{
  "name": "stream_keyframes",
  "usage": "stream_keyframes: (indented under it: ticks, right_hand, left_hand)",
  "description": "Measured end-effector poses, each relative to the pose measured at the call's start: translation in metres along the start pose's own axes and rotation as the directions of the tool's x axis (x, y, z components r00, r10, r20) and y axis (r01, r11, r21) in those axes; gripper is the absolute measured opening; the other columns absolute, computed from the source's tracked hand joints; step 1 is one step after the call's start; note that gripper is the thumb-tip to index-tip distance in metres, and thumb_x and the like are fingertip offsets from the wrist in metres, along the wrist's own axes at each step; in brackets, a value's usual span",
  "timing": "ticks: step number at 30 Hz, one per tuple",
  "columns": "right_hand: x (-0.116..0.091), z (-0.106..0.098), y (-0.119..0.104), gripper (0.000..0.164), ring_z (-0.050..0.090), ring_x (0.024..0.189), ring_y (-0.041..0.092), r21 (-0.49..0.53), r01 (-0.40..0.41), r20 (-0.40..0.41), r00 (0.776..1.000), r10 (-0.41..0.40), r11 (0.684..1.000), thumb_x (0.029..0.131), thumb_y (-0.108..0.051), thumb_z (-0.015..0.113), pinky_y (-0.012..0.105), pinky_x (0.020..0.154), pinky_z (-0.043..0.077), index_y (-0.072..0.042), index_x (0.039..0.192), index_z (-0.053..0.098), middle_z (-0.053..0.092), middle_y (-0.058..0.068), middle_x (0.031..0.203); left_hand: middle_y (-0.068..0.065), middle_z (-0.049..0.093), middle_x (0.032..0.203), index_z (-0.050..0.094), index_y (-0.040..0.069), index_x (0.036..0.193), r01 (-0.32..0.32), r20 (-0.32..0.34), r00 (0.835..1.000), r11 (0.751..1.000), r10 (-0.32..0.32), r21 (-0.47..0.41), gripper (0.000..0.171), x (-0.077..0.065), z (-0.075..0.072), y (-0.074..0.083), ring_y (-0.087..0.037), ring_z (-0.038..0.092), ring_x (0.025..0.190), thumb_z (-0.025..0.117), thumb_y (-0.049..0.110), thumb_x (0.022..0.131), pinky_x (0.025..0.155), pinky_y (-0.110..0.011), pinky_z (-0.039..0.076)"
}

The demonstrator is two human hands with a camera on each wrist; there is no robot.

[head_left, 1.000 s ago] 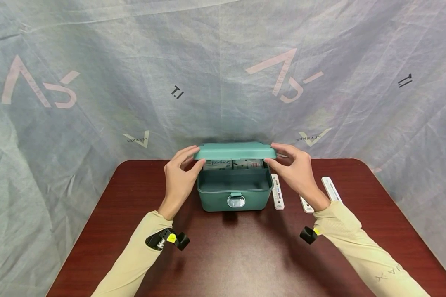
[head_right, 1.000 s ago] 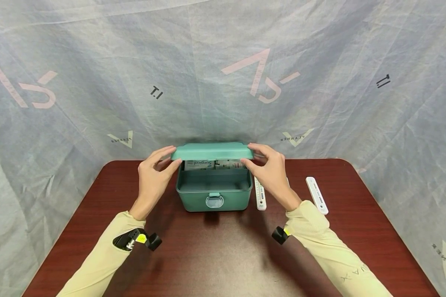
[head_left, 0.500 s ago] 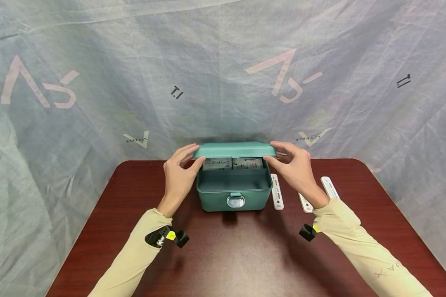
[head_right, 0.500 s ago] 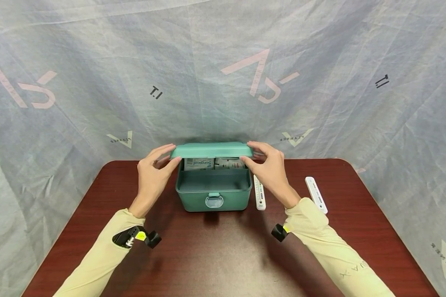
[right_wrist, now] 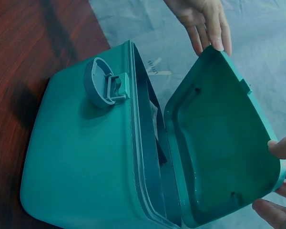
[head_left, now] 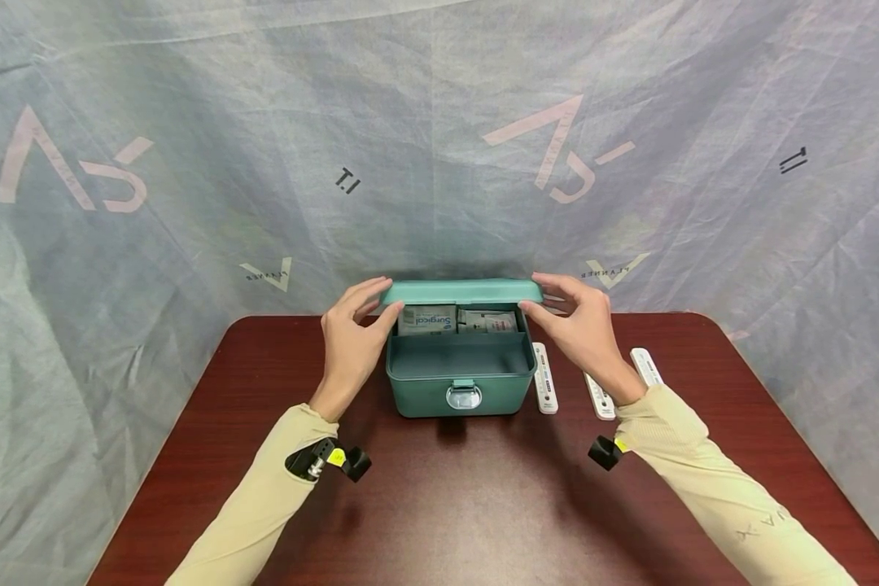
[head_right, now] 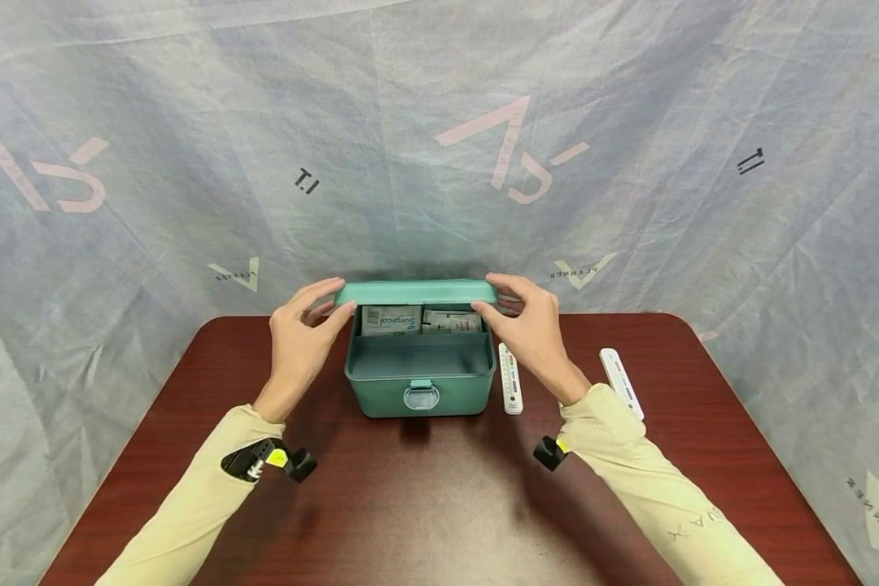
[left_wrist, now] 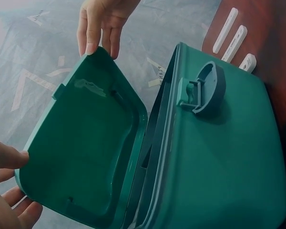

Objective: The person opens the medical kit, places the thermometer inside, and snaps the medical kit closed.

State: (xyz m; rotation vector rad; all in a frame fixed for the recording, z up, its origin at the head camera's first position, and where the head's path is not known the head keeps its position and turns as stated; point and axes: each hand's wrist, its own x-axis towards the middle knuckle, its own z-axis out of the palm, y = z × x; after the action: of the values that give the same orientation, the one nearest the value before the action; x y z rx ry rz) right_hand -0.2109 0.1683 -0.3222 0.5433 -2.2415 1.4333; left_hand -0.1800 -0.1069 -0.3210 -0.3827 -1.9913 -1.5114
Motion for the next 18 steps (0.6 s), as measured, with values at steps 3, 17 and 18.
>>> stream_keyframes:
  ticks: [3,17,18]
  right_hand:
    - [-0.001,-0.001,-0.013,0.038,0.063,0.102,0.035,0.001,-0.001,0.003,1.0,0.001,1.0,0.08,0.001,0.074,0.044,0.085,0.052,0.004,0.116,0.065,0.063,0.023,0.114]
    - [0.004,0.002,-0.013,0.034,0.062,0.103,0.032,0.032,0.042,-0.03,0.999,-0.041,0.999,0.08,0.002,0.074,0.044,0.089,0.05,0.004,0.114,0.067,0.064,0.02,0.115]
    - [0.005,0.003,-0.013,0.034,0.062,0.103,0.032,0.034,0.046,-0.033,0.998,-0.045,0.998,0.08,0.002,0.074,0.044,0.089,0.051,0.004,0.113,0.067,0.064,0.02,0.115]
  left_hand:
    - [-0.024,0.059,0.118,0.065,-0.009,0.113,-0.003,0.004,1.0,1.0,0.003,-0.001,0.031,0.001,0.0,0.0,-0.037,0.057,0.108,0.069,-0.005,0.083,0.092,-0.05,0.047]
    - [-0.025,0.057,0.12,0.064,-0.008,0.115,-0.001,0.04,0.999,1.0,0.0,0.017,0.03,0.009,-0.002,-0.002,-0.038,0.058,0.107,0.067,-0.001,0.086,0.087,-0.047,0.051]
    - [-0.025,0.057,0.12,0.064,-0.009,0.115,-0.001,0.041,0.999,1.0,0.0,0.016,0.03,0.01,-0.002,-0.003,-0.037,0.057,0.108,0.067,-0.001,0.086,0.089,-0.047,0.05]
